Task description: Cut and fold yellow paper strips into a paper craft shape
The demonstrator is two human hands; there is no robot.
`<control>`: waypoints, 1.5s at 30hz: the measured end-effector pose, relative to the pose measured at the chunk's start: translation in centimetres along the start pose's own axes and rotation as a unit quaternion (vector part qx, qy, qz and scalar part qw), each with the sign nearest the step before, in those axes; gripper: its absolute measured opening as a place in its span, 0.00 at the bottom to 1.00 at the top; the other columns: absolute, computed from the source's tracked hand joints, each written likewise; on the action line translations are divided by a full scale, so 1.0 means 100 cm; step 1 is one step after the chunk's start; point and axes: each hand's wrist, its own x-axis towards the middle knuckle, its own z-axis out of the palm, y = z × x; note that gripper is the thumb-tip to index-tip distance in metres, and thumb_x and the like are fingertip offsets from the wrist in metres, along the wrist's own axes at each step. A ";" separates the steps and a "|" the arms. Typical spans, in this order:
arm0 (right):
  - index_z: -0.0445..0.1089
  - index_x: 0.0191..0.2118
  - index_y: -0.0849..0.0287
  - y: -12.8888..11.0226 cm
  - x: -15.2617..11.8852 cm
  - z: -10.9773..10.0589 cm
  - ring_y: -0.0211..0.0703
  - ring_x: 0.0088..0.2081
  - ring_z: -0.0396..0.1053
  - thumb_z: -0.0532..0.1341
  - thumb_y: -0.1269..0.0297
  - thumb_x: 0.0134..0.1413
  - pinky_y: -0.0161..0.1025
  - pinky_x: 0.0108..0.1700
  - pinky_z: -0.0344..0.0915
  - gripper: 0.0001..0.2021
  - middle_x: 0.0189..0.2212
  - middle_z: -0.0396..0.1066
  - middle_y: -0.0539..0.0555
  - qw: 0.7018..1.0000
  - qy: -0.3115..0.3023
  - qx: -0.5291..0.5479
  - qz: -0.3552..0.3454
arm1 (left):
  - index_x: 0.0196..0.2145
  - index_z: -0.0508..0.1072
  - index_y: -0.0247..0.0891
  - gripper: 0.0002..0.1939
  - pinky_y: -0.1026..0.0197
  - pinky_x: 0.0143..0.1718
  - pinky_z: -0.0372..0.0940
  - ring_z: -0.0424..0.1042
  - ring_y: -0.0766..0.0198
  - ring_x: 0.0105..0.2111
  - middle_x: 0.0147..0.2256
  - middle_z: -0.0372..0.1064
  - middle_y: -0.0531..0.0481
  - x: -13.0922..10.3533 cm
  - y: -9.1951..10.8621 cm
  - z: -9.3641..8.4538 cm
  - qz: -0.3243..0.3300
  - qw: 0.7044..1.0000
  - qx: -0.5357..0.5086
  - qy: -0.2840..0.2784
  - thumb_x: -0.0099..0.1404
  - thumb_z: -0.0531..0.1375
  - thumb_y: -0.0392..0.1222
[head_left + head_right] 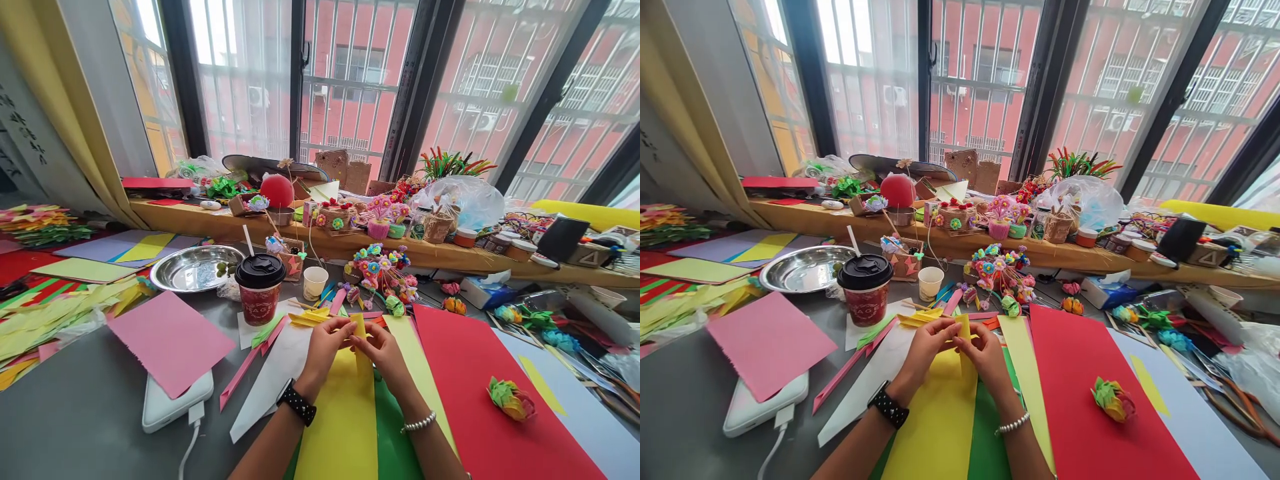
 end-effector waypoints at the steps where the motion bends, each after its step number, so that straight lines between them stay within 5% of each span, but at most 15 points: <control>1: 0.68 0.35 0.59 0.000 0.000 0.000 0.42 0.30 0.69 0.63 0.59 0.41 0.38 0.34 0.64 0.13 0.31 0.70 0.53 1.000 -0.002 -0.002 0.000 | 0.25 0.73 0.30 0.12 0.61 0.31 0.67 0.69 0.65 0.26 0.25 0.70 0.49 0.000 0.000 0.000 0.002 1.000 -0.002 0.000 0.43 0.65 0.41; 7: 0.69 0.34 0.59 -0.001 -0.002 -0.002 0.45 0.36 0.68 0.60 0.58 0.45 0.38 0.37 0.63 0.11 0.31 0.71 0.54 0.999 0.028 -0.018 -0.030 | 0.23 0.73 0.31 0.10 0.64 0.31 0.67 0.68 0.67 0.25 0.23 0.70 0.50 0.001 0.002 -0.001 0.008 1.000 0.007 -0.004 0.44 0.65 0.41; 17: 0.69 0.31 0.60 0.000 -0.002 -0.001 0.45 0.33 0.68 0.60 0.57 0.44 0.39 0.35 0.64 0.11 0.28 0.71 0.54 0.998 0.054 -0.030 -0.030 | 0.25 0.73 0.30 0.13 0.61 0.32 0.67 0.70 0.63 0.25 0.24 0.71 0.48 0.001 -0.002 -0.001 0.004 0.999 0.034 0.000 0.45 0.64 0.44; 45: 0.66 0.25 0.62 0.000 0.000 -0.002 0.37 0.24 0.61 0.60 0.54 0.42 0.32 0.25 0.58 0.14 0.20 0.64 0.49 0.995 0.080 -0.065 -0.014 | 0.23 0.72 0.32 0.12 0.69 0.23 0.62 0.67 0.69 0.22 0.21 0.67 0.51 0.000 0.003 0.000 0.018 0.994 0.105 0.010 0.45 0.63 0.45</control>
